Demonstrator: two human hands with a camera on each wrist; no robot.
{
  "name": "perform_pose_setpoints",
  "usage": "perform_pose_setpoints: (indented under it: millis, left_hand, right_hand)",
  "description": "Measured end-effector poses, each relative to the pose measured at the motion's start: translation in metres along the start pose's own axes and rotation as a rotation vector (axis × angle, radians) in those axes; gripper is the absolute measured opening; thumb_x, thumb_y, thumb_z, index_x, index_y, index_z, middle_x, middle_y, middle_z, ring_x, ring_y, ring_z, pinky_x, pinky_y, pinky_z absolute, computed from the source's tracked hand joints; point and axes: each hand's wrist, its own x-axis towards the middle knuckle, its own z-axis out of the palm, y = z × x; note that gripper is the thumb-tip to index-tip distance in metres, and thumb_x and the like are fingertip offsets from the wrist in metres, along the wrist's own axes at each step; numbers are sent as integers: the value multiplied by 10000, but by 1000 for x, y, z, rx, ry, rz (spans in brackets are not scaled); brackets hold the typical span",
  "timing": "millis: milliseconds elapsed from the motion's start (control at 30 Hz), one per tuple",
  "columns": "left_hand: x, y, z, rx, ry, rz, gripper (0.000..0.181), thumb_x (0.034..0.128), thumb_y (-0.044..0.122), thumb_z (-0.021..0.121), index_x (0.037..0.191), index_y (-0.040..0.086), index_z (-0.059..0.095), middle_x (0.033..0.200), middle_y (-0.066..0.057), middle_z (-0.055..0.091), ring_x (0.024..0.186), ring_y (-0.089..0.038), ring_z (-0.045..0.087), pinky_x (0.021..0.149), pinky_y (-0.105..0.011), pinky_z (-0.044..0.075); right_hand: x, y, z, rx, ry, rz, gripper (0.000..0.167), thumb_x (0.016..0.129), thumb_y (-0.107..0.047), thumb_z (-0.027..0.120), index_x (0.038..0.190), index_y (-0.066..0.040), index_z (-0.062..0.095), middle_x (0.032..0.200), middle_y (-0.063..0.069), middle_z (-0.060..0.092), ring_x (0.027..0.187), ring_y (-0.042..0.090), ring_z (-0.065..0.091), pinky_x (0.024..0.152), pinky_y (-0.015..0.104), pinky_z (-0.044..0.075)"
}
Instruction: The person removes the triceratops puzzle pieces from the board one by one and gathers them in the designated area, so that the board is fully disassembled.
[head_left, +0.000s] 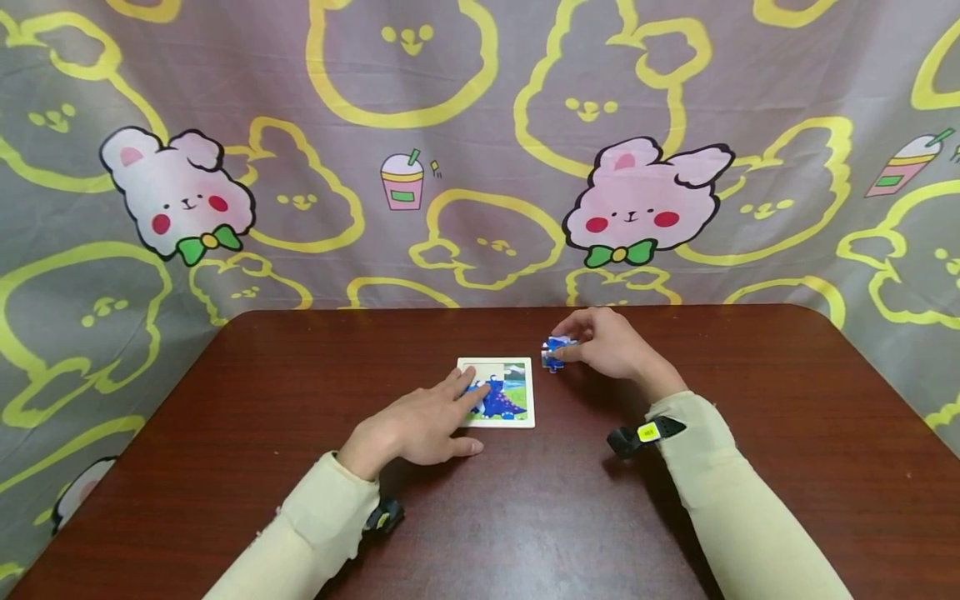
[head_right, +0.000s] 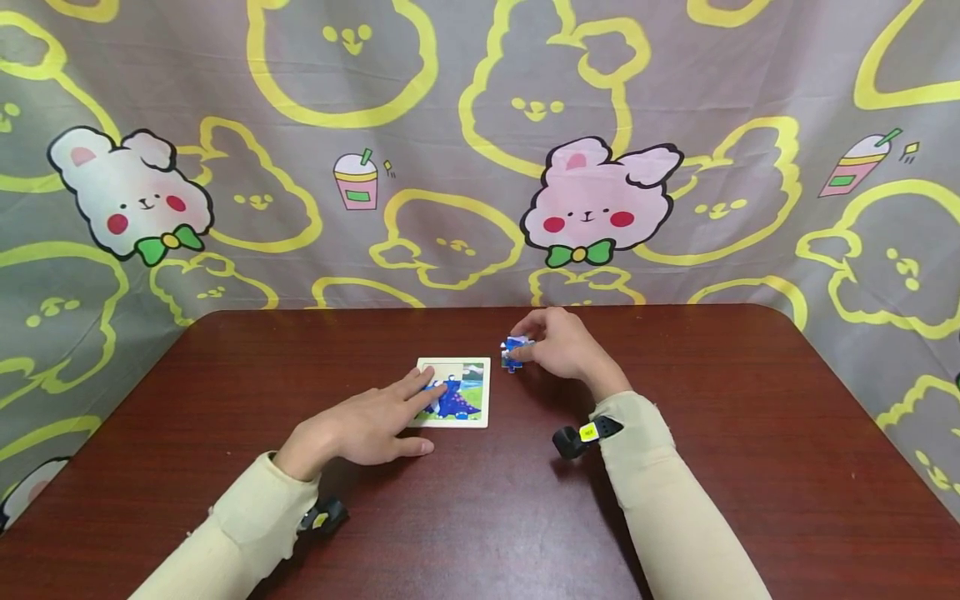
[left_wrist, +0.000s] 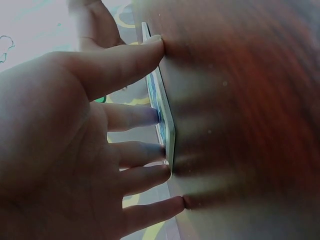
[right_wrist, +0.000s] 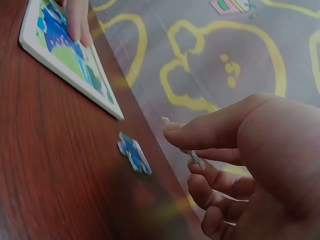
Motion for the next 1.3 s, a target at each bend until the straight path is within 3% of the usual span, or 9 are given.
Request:
perform_pose_setpoints:
  millis: [433,667,1300]
  left_hand:
    - [0,0,1,-6,1,-1,797,1044,437,655,1703,215,267,1812,-69,102,1683,-305,107,1303,-575,286]
    - [0,0,1,-4,1,1,797,1040,435,660,1702,214,273,1812,-70,105,1684,-304,104,1303,-572,287]
    - [0,0,2,-7,1,-5,807,1035,445,663,1703,226,268,1814,-60,96,1686,-299,96,1304,-579,282]
  right_hand:
    - [-3,23,-9,-22,-57,16,280,931,-190,801,1175,-59,767,1055,114,739,901,242,577,753,330,476]
    - [-2,28,-11,-53,-46,39,262,911,-175,812,1149,-70,781,1038,110,732,892,250,562,739,329,461]
    - [-3,30,-11,-21,-39,120,298,894,-165,855,1180,-112,794,1143,149,656,1042,293,547,811,345,489]
